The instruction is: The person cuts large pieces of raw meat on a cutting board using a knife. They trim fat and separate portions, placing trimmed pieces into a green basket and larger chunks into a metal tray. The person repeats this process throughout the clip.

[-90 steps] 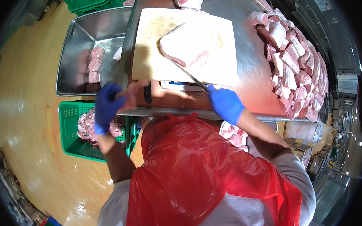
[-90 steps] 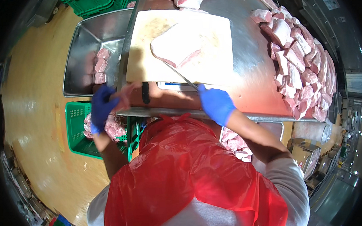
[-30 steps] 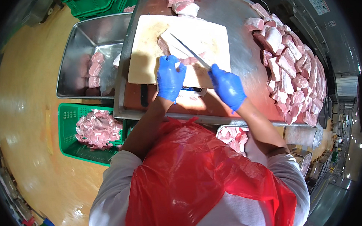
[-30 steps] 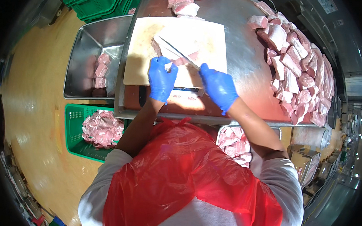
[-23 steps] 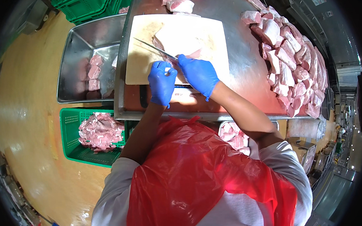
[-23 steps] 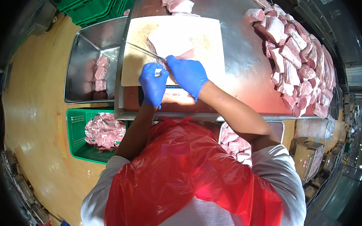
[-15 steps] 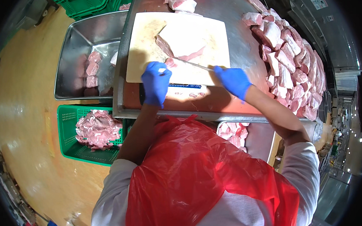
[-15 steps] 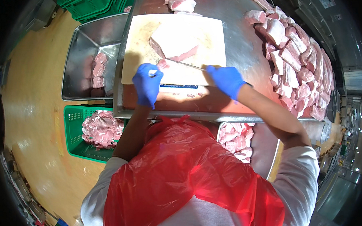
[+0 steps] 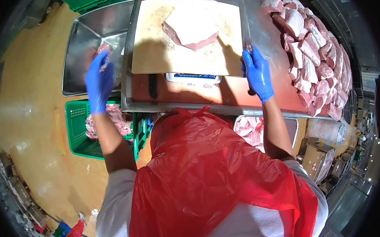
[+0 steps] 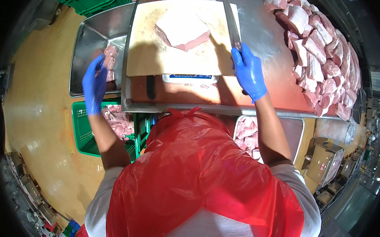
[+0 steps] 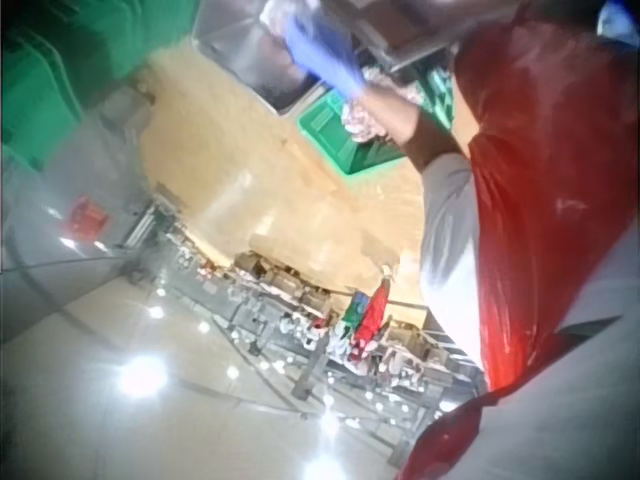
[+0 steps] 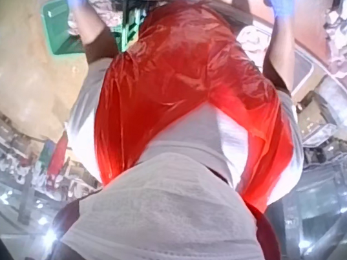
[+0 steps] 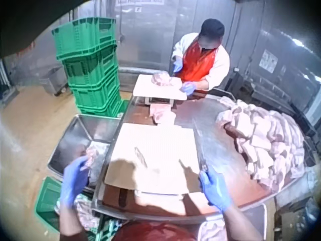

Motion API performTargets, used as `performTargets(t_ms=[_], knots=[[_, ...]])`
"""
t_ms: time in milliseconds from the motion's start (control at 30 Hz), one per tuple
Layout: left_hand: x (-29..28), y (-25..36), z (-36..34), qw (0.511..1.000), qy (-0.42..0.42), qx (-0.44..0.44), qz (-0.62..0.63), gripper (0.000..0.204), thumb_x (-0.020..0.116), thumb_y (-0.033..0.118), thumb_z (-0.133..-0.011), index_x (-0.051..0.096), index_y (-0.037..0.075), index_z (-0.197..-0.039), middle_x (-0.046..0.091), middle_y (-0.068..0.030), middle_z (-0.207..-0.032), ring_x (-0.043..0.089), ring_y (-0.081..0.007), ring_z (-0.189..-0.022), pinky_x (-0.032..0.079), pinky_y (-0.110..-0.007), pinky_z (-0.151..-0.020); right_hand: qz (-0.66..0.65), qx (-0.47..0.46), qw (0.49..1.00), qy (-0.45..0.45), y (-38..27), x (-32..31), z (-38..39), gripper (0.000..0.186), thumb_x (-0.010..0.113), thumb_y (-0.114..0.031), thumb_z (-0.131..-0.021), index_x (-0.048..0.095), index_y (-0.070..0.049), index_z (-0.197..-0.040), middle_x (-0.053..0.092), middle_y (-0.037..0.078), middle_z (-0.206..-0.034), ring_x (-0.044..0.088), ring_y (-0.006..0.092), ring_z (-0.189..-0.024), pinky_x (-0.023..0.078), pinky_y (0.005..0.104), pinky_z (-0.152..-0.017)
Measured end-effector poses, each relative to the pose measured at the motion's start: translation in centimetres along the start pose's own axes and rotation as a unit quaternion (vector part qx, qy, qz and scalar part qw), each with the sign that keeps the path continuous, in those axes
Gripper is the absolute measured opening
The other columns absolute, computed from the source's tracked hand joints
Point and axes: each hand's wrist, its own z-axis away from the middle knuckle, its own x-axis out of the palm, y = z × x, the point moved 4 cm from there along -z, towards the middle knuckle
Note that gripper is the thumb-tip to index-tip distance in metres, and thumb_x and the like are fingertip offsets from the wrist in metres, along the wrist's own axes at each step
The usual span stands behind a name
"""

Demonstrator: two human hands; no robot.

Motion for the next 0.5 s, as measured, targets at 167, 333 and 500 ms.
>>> performTargets(t_ms=[167, 333, 500], knots=[[12.1, 7.5, -9.7, 0.987, -0.142, 0.079, 0.016, 0.043, 0.064, 0.022, -0.096, 0.06, 0.0, -0.133, 0.067, -0.0158, -0.125, 0.065, -0.0241, -0.11, 0.05, -0.034, -0.099, -0.16, -0.008, 0.987, -0.012, -3.1, 2.0, -1.7, 0.025, 0.055, -0.025, -0.105, 0.061, -0.001, -0.101, 0.059, 0.003, -0.07, 0.056, 0.0098, -0.059, 0.047, 0.0276, -0.054], [19.7, 6.3, -12.6, 0.965, -0.216, 0.057, 0.134, 0.053, 0.067, 0.027, -0.097, 0.053, -0.002, -0.139, 0.063, -0.0167, -0.132, 0.059, -0.0234, -0.122, 0.045, -0.034, -0.106, -0.241, -0.005, 0.97, -0.029, -1.0, 4.1, -3.5, 0.023, 0.05, -0.023, -0.108, 0.059, -0.002, -0.104, 0.064, 0.005, -0.083, 0.064, 0.012, -0.072, 0.054, 0.0282, -0.07], [20.6, 4.5, -10.1, 0.979, -0.175, 0.056, 0.087, 0.038, 0.067, 0.025, -0.095, 0.06, -0.001, -0.122, 0.069, -0.0164, -0.112, 0.066, -0.0271, -0.106, 0.051, -0.038, -0.093, -0.215, -0.024, 0.975, -0.055, -0.8, 6.5, -5.6, 0.027, 0.051, -0.024, -0.107, 0.062, 0.001, -0.111, 0.064, 0.003, -0.095, 0.057, 0.0098, -0.084, 0.049, 0.0268, -0.078]])
